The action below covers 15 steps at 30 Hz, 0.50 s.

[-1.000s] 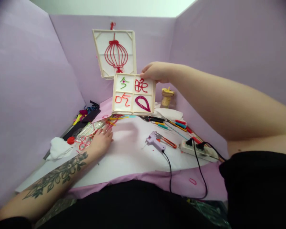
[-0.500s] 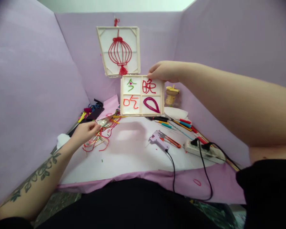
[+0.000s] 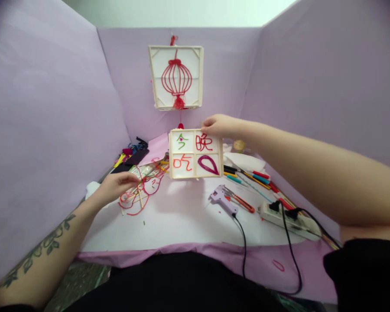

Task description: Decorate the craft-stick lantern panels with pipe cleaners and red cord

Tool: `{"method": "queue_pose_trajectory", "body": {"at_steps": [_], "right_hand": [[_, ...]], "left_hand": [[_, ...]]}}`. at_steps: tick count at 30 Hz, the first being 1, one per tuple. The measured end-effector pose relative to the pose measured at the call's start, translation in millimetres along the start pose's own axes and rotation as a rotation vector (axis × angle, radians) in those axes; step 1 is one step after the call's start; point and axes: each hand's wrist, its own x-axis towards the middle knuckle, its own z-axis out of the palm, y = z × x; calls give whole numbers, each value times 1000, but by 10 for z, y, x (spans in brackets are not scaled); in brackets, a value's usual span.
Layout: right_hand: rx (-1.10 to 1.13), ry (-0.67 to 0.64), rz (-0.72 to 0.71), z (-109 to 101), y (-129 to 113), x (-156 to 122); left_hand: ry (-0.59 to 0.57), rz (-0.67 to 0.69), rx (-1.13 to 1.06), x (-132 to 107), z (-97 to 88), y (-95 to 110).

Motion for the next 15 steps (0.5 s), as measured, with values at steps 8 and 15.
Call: {"method": "queue_pose_trajectory", "body": {"at_steps": [8,15], "right_hand": [[-80,107,-168,777,-115,-398],[26,14,-282,955,-62,-620]], "left_hand": [[423,-136,-325,135,319,508],[465,-128,-397,142,629,158]]}}
